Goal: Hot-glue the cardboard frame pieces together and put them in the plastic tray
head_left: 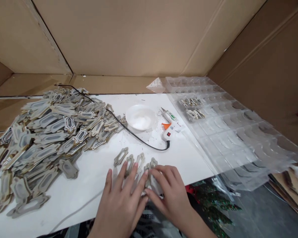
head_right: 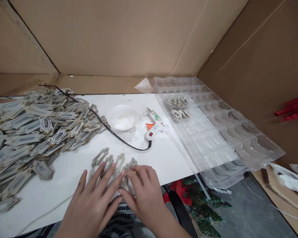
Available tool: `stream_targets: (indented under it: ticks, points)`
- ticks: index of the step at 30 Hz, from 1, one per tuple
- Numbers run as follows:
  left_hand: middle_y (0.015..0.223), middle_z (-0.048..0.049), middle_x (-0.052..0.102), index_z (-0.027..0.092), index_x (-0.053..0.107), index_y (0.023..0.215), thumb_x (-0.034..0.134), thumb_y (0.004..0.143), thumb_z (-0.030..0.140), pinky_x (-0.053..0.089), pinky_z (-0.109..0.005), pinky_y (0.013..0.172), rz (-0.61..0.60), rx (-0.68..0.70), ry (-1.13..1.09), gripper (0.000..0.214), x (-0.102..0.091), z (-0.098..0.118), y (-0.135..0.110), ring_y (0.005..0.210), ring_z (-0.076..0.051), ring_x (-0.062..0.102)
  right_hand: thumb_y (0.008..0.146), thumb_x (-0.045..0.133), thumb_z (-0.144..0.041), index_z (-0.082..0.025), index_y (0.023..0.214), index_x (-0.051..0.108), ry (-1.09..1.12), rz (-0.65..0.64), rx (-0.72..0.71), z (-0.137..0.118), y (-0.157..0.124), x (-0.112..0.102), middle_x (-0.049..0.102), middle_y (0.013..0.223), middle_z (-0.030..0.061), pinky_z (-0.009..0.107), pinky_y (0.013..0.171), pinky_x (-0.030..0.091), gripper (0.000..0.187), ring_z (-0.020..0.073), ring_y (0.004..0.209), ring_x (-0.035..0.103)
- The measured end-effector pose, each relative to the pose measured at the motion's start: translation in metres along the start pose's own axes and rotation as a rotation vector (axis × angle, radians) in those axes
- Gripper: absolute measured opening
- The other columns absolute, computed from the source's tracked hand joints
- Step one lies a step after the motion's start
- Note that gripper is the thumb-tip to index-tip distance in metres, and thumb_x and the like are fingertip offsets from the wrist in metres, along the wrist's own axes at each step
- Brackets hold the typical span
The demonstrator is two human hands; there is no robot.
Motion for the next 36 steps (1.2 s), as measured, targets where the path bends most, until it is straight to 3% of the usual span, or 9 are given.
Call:
stream_targets:
  ticks: [3, 6, 12, 15, 21, 24, 29, 32, 36]
  points:
    - [0.146, -0.0076, 0.054, 0.025, 0.053, 0.138, 0.053, 0.088, 0.037, 0.023, -0.056, 0.111, -0.027, -0.03, -0.003, 0.051, -0.004, -0.011, 0.001, 0.13, -0.036, 0.049, 0.093, 0.058, -0.024, -0.019, 0.118, 0.063, -0.035, 0.0, -0.055, -0.005, -0.001, 0.004, 0.068, 0.114, 0.0128, 0.041, 0.082, 0.054, 0.025, 0.0255, 0.1, 0.058]
    - [0.145, -0.0114, 0.053, 0.018, 0.053, 0.138, 0.049, 0.09, 0.04, 0.033, -0.06, 0.101, -0.042, -0.07, 0.048, 0.053, -0.006, -0.025, 0.002, 0.128, -0.039, 0.049, 0.092, 0.06, -0.018, -0.023, 0.109, 0.067, -0.048, 0.027, -0.06, -0.004, 0.001, 0.006, 0.072, 0.109, 0.0092, 0.039, 0.079, 0.054, 0.019, 0.0242, 0.097, 0.06]
    - [0.12, -0.0112, 0.071, 0.011, 0.064, 0.122, 0.056, 0.091, 0.027, 0.048, -0.04, 0.082, 0.045, -0.044, -0.034, 0.036, -0.005, -0.02, -0.003, 0.095, -0.026, 0.062, 0.094, 0.058, -0.023, -0.02, 0.117, 0.065, -0.067, -0.001, -0.09, -0.001, 0.01, 0.006, 0.07, 0.119, 0.0094, 0.041, 0.085, 0.049, 0.025, 0.0262, 0.103, 0.057]
    - [0.116, -0.0072, 0.072, 0.015, 0.065, 0.12, 0.059, 0.09, 0.023, 0.048, -0.038, 0.08, 0.065, -0.059, -0.073, 0.031, -0.004, -0.016, -0.007, 0.09, -0.023, 0.061, 0.095, 0.057, -0.024, -0.021, 0.119, 0.065, -0.081, -0.05, -0.125, -0.001, 0.015, 0.006, 0.07, 0.123, 0.0063, 0.042, 0.087, 0.045, 0.026, 0.0264, 0.106, 0.056]
    - [0.105, -0.0042, 0.072, 0.021, 0.063, 0.119, 0.06, 0.09, 0.018, 0.046, -0.034, 0.077, 0.068, -0.074, -0.16, 0.03, -0.008, -0.02, -0.011, 0.083, -0.019, 0.059, 0.094, 0.057, -0.022, -0.018, 0.114, 0.066, -0.101, -0.02, -0.07, 0.0, 0.023, 0.008, 0.071, 0.119, 0.0079, 0.042, 0.086, 0.041, 0.022, 0.0262, 0.103, 0.055]
    - [0.095, -0.005, 0.068, 0.02, 0.059, 0.125, 0.057, 0.092, 0.018, 0.045, -0.032, 0.076, 0.103, -0.153, -0.219, 0.033, -0.015, -0.033, -0.017, 0.081, -0.017, 0.058, 0.094, 0.058, -0.023, -0.017, 0.113, 0.066, -0.111, -0.009, -0.078, -0.002, 0.026, 0.013, 0.071, 0.12, 0.0079, 0.042, 0.087, 0.04, 0.022, 0.0262, 0.105, 0.055]
    - [0.092, -0.0067, 0.062, 0.021, 0.062, 0.12, 0.055, 0.094, 0.027, 0.043, -0.037, 0.075, 0.197, -0.371, -0.114, 0.027, -0.027, -0.069, -0.039, 0.079, -0.02, 0.056, 0.092, 0.061, -0.016, -0.02, 0.101, 0.069, -0.078, 0.076, -0.103, -0.008, 0.023, 0.023, 0.076, 0.104, 0.0028, 0.038, 0.085, 0.04, 0.013, 0.0229, 0.1, 0.058]
    - [0.095, -0.0079, 0.066, 0.019, 0.064, 0.115, 0.053, 0.095, 0.026, 0.044, -0.041, 0.078, 0.211, -0.396, -0.089, 0.024, -0.029, -0.083, -0.051, 0.081, -0.023, 0.059, 0.092, 0.062, -0.018, -0.019, 0.102, 0.069, -0.015, 0.054, -0.121, -0.011, 0.022, 0.022, 0.075, 0.103, 0.0032, 0.038, 0.087, 0.04, 0.012, 0.0238, 0.101, 0.058]
    - [0.102, -0.0058, 0.07, 0.022, 0.064, 0.116, 0.055, 0.094, 0.027, 0.045, -0.041, 0.081, 0.172, -0.34, -0.07, 0.025, -0.026, -0.083, -0.055, 0.085, -0.023, 0.06, 0.092, 0.059, -0.017, -0.016, 0.105, 0.069, 0.031, 0.073, -0.098, -0.017, 0.023, 0.016, 0.074, 0.106, 0.0063, 0.038, 0.087, 0.043, 0.016, 0.025, 0.102, 0.056]
Point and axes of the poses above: each hand's wrist, its own y-axis towards the middle knuckle, its own x-axis out of the palm, z = x × y, the point moved 1 cm from there along y, towards the middle knuckle
